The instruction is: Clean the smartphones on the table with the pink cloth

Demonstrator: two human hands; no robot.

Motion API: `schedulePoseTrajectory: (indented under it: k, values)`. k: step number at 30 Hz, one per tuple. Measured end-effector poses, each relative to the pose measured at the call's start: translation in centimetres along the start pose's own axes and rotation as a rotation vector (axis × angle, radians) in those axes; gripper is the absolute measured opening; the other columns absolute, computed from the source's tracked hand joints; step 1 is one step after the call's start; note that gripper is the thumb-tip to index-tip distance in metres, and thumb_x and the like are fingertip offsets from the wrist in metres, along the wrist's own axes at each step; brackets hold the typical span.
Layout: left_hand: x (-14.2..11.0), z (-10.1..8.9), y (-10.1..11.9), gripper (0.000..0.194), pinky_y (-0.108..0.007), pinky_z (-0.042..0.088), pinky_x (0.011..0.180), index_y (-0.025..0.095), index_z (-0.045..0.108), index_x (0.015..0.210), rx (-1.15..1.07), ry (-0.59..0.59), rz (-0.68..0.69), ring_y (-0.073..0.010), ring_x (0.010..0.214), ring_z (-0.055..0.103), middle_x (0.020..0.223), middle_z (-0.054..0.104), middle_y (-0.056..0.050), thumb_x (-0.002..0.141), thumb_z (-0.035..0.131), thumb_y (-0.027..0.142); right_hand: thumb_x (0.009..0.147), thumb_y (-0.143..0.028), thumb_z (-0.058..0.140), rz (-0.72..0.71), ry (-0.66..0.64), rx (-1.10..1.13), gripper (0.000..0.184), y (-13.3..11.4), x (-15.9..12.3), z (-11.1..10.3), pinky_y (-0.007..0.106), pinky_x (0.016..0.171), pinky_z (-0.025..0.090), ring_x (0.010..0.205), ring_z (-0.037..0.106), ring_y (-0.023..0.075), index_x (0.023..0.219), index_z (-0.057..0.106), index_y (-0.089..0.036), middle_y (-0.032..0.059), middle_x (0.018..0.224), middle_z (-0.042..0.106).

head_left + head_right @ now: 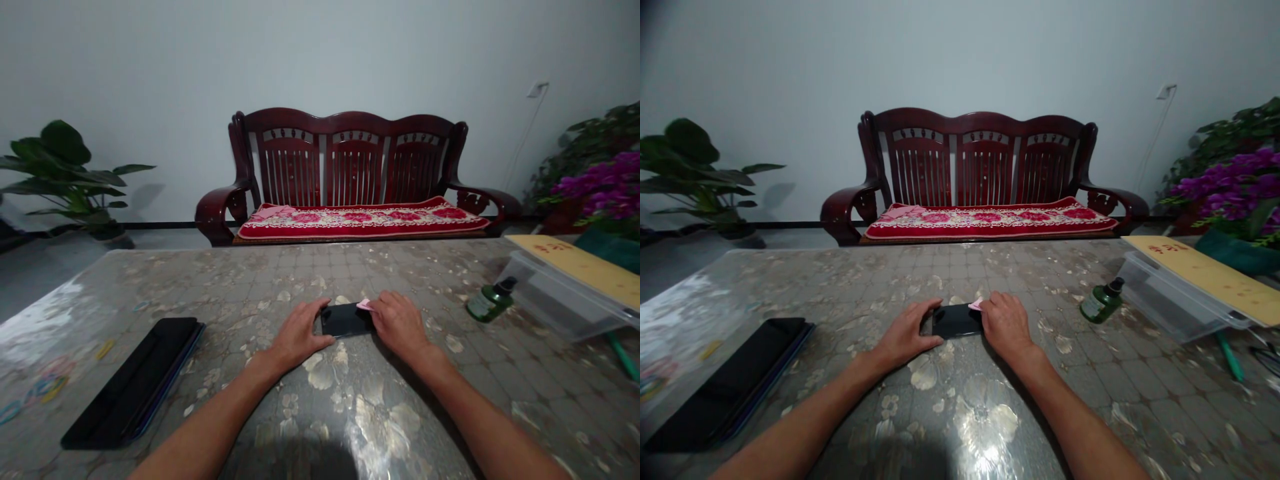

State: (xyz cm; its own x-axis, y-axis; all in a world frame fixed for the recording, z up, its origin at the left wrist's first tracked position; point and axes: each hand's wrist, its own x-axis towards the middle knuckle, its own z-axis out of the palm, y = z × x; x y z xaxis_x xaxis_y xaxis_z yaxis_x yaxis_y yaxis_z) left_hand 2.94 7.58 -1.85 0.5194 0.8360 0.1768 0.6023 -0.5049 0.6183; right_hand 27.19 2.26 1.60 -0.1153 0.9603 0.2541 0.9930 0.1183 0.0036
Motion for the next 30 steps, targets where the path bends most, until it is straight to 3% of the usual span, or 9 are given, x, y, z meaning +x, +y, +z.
schedulePoseTrajectory:
  k: [5, 11, 15, 21, 27, 30]
  values:
    - [0.0, 0.2, 0.1, 0.072, -0.045, 0.047, 0.102, 0.022, 0.053, 0.138, 0.017, -0.020, -0.005, -0.0311, 0.117, 0.059, 0.126, 0.066, -0.009, 0.071, 0.079, 0.026, 0.095, -0.027, 0.060, -0.001, 0.031, 0.067, 0.016, -0.1, -0.7, 0.2, 0.032, 0.077, 0.033, 0.091, 0.056, 0.0212, 0.103, 0.074, -0.026, 0.0061, 0.093, 0.067]
    - [-0.1, 0.1, -0.1, 0.071, -0.044, 0.046, 0.104, 0.022, 0.053, 0.138, 0.026, -0.017, 0.019, -0.0308, 0.118, 0.059, 0.127, 0.065, -0.009, 0.072, 0.078, 0.028, 0.095, -0.020, 0.057, -0.003, 0.043, 0.110, 0.021, 0.1, -0.9, 0.7, 0.030, 0.074, 0.034, 0.085, 0.058, 0.0192, 0.105, 0.075, -0.026, 0.0051, 0.088, 0.066]
    - [-0.2, 0.2, 0.0, 0.070, -0.044, 0.046, 0.104, 0.022, 0.054, 0.137, 0.028, -0.011, 0.040, -0.0308, 0.119, 0.059, 0.126, 0.066, -0.009, 0.072, 0.079, 0.028, 0.094, -0.016, 0.056, -0.043, 0.044, 0.098, 0.022, 0.1, -0.9, 1.1, 0.030, 0.075, 0.035, 0.085, 0.058, 0.0189, 0.101, 0.075, -0.025, 0.0047, 0.087, 0.067]
    - [-0.2, 0.1, -0.1, 0.068, -0.045, 0.047, 0.103, 0.024, 0.054, 0.136, 0.017, -0.004, 0.040, -0.0306, 0.118, 0.059, 0.126, 0.066, -0.009, 0.073, 0.078, 0.029, 0.094, -0.017, 0.054, 0.037, 0.044, 0.004, 0.022, 0.7, -1.1, 0.8, 0.032, 0.074, 0.035, 0.083, 0.058, 0.0200, 0.097, 0.075, -0.022, 0.0075, 0.091, 0.067]
    - [-0.2, 0.1, -0.1, 0.068, -0.045, 0.047, 0.103, 0.023, 0.055, 0.136, 0.017, -0.002, 0.046, -0.0310, 0.117, 0.059, 0.127, 0.065, -0.010, 0.073, 0.078, 0.030, 0.093, -0.017, 0.055, -0.081, 0.040, 0.043, 0.020, 0.3, -1.2, 1.2, 0.031, 0.074, 0.036, 0.085, 0.059, 0.0185, 0.097, 0.074, -0.023, 0.0053, 0.087, 0.066]
    - [-0.2, 0.1, -0.2, 0.067, -0.046, 0.047, 0.102, 0.024, 0.056, 0.135, 0.010, 0.006, 0.049, -0.0313, 0.117, 0.060, 0.125, 0.066, -0.009, 0.073, 0.078, 0.031, 0.093, -0.018, 0.056, -0.044, 0.056, 0.017, 0.019, 0.5, -1.2, 1.2, 0.031, 0.072, 0.036, 0.082, 0.058, 0.0184, 0.093, 0.074, -0.022, 0.0059, 0.087, 0.066]
